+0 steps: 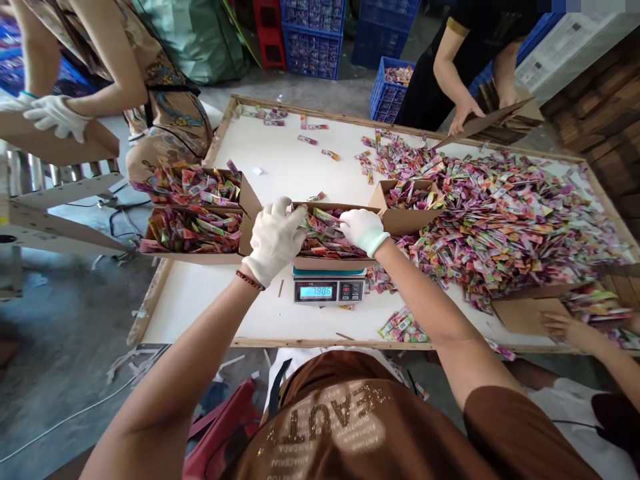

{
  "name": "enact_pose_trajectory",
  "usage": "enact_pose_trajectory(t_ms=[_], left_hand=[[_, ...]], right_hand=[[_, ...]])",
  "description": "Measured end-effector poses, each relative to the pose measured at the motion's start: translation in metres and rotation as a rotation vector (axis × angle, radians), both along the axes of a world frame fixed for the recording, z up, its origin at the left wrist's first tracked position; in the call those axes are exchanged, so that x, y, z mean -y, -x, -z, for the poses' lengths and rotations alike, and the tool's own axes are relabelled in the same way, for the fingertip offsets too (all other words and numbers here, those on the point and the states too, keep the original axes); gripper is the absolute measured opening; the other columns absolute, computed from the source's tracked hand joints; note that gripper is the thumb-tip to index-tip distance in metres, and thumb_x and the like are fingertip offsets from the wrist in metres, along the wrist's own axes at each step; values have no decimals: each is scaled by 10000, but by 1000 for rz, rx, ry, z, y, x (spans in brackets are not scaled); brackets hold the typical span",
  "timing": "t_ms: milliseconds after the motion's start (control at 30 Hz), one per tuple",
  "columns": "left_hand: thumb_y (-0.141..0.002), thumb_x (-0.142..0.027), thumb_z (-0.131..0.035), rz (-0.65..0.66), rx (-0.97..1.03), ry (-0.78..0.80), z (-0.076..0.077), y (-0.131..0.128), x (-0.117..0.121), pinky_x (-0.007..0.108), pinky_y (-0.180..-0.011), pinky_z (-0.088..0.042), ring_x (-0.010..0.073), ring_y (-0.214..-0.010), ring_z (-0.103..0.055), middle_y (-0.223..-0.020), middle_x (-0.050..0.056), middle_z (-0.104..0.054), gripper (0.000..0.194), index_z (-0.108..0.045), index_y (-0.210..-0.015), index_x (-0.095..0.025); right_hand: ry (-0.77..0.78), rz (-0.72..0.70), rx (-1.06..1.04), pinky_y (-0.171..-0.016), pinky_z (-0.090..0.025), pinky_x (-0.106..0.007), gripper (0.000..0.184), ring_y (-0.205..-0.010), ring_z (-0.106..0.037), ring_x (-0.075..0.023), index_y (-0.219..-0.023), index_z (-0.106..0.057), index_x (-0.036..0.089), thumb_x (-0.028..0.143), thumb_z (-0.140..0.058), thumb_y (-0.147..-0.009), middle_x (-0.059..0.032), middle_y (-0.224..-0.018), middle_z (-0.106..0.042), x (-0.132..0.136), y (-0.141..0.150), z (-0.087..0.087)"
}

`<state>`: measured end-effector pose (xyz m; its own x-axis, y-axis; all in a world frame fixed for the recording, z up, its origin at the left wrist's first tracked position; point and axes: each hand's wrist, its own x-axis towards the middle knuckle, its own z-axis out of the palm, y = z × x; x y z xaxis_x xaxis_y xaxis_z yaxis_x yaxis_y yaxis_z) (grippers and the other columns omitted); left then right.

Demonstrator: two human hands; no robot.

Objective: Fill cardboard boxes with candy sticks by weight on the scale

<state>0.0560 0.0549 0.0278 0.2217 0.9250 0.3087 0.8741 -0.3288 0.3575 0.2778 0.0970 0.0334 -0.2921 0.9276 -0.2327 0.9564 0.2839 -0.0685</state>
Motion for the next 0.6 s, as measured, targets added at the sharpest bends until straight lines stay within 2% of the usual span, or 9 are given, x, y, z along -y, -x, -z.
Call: enact_pose_trajectory(t_ms=[100,167,267,367,467,533,600], left_hand=[[-824,-238,-667,28,54,1,1,-10,-19,582,-995,-479,348,-1157,-545,-1334,154,-570,310,-714,-1129,-253],[-841,-252,-649,42,95,-3,-2,-12,-22,579,-1011,-483,345,-1193,-531,-1341,147,-574,299,-711,-1133,-244],[-893,-292,-613,75,175,-39,-7,-3,-10,540,-1033,-510,323,-1202,-553,-1316,142,-610,297,-711,-1164,-224],[-951,-342,-595,62,228,-51,-2,20,16,476,-1036,-544,283,-1160,-618,-1277,130,-654,288,-727,-1169,-208],[-980,-405,-603,-1,295,-42,14,48,45,432,-1004,-579,257,-1102,-677,-1217,117,-701,299,-743,-1134,-191],[-989,-427,-608,-48,335,-36,26,61,58,431,-1034,-577,256,-1132,-690,-1187,101,-724,295,-747,-1115,-200],[-992,-434,-614,-72,357,-30,31,66,65,427,-1070,-564,254,-1170,-690,-1176,90,-736,281,-748,-1113,-219]], right_hand=[[-113,58,-186,-856,-507,-373,296,-1042,-714,-288,-1087,-786,204,281,-508,-1021,-125,-1128,-784,11,-22,-17],[-219,92,-342,-824,-503,-358,295,-958,-703,-262,-1055,-788,197,301,-514,-1016,-102,-1047,-781,23,-42,-33],[-369,176,-467,-767,-492,-355,290,-819,-662,-234,-988,-785,202,353,-538,-995,-71,-918,-755,52,-84,-60],[-433,317,-426,-706,-463,-359,256,-724,-618,-227,-906,-763,220,395,-584,-959,-50,-793,-708,86,-138,-76],[-432,451,-302,-681,-440,-379,234,-690,-605,-248,-801,-706,242,412,-606,-927,-59,-714,-670,117,-193,-69],[-423,513,-170,-695,-449,-411,247,-736,-638,-292,-778,-685,260,418,-572,-930,-96,-745,-689,131,-225,-55],[-416,565,-46,-753,-490,-450,253,-861,-682,-348,-847,-717,268,422,-535,-933,-137,-863,-734,139,-248,-38]])
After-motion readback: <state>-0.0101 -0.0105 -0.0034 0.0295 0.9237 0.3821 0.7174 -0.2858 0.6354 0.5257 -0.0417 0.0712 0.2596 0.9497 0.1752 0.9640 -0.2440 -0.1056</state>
